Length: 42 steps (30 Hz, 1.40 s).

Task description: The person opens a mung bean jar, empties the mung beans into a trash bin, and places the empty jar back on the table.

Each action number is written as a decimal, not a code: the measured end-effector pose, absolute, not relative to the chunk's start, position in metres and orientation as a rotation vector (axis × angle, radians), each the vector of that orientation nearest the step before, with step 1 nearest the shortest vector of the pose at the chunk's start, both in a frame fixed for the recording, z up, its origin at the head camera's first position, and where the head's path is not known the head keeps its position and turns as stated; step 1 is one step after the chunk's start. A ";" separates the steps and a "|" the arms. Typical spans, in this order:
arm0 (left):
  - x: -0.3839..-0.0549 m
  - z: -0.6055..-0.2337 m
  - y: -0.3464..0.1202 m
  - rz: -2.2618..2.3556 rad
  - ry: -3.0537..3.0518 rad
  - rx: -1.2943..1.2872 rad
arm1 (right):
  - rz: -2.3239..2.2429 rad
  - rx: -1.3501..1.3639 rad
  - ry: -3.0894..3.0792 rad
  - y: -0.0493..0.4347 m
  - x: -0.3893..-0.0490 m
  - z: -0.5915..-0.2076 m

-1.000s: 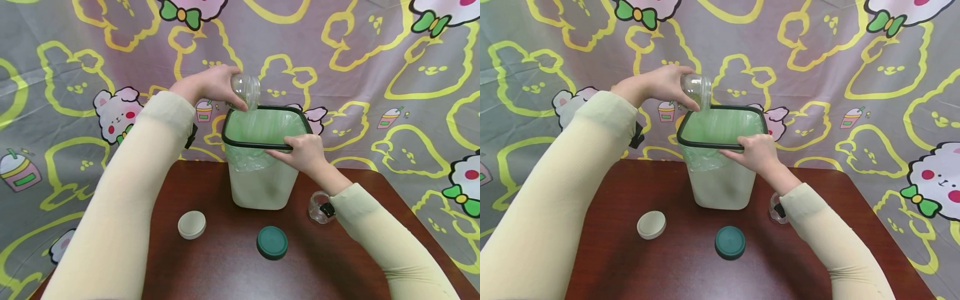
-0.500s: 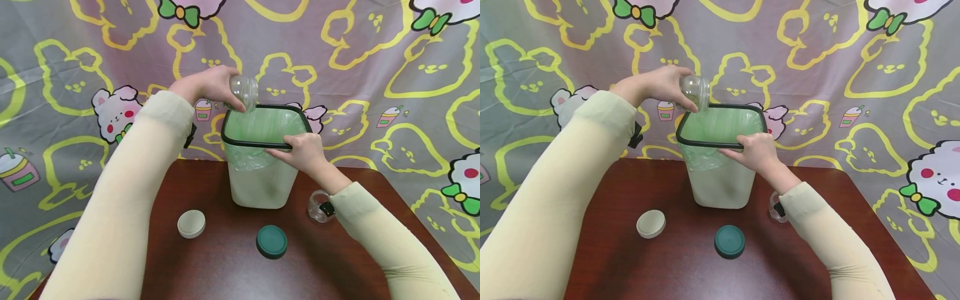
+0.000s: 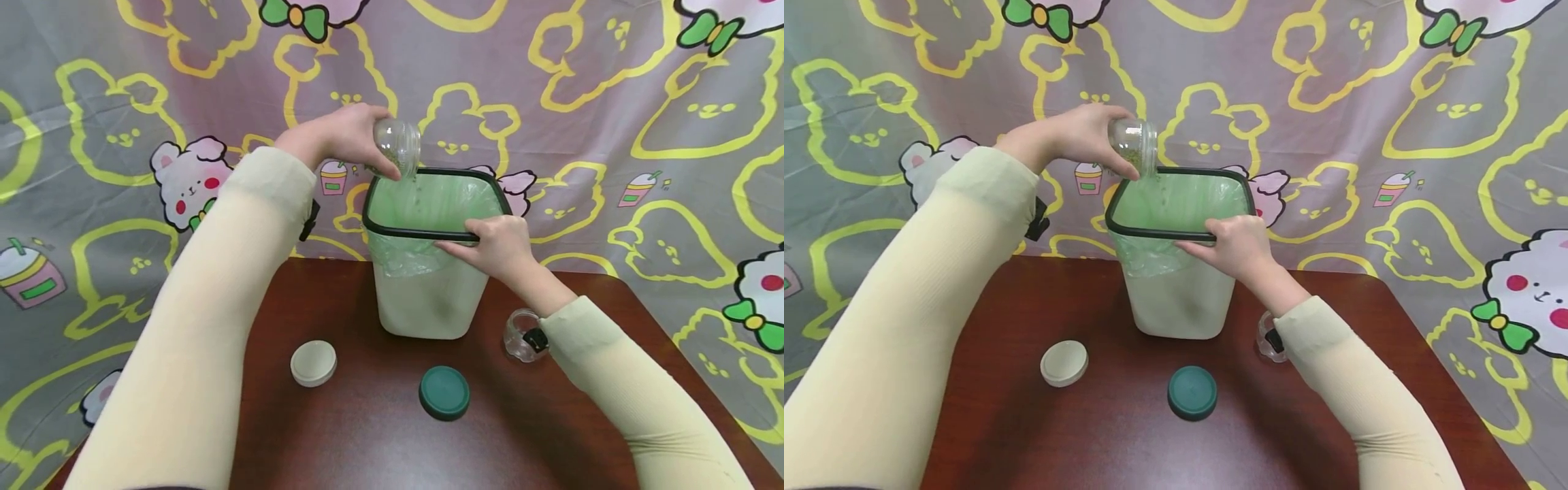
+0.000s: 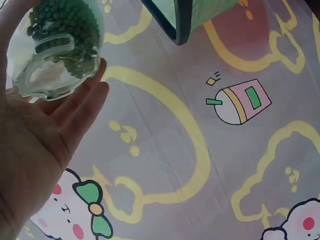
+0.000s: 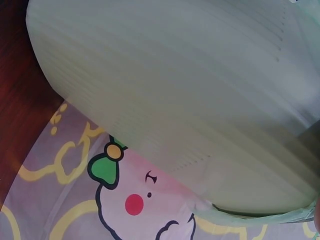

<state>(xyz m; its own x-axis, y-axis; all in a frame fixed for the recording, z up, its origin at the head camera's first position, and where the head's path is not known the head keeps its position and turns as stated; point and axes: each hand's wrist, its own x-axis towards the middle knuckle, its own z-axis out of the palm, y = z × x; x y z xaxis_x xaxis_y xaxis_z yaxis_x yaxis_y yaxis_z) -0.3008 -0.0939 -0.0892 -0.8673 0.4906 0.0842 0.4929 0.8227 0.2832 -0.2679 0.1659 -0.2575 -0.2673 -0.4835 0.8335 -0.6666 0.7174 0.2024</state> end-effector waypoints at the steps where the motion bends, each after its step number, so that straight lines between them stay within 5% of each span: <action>1: -0.301 -0.089 -0.094 -0.489 -2.983 -0.808 | 0.231 0.886 -1.925 0.166 -0.268 -0.257; 42: -0.302 -0.093 -0.097 -0.584 -2.866 -0.723 | 0.245 0.887 -1.926 0.168 -0.268 -0.257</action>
<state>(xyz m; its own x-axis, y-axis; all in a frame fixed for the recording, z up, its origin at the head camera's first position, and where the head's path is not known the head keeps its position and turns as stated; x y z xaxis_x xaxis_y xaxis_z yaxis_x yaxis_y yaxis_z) -0.3020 -0.0969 -0.0926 -0.8769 0.4300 0.2150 0.4798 0.8102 0.3366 -0.2676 0.1683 -0.2567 -0.2692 -0.4782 0.8360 -0.6723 0.7149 0.1925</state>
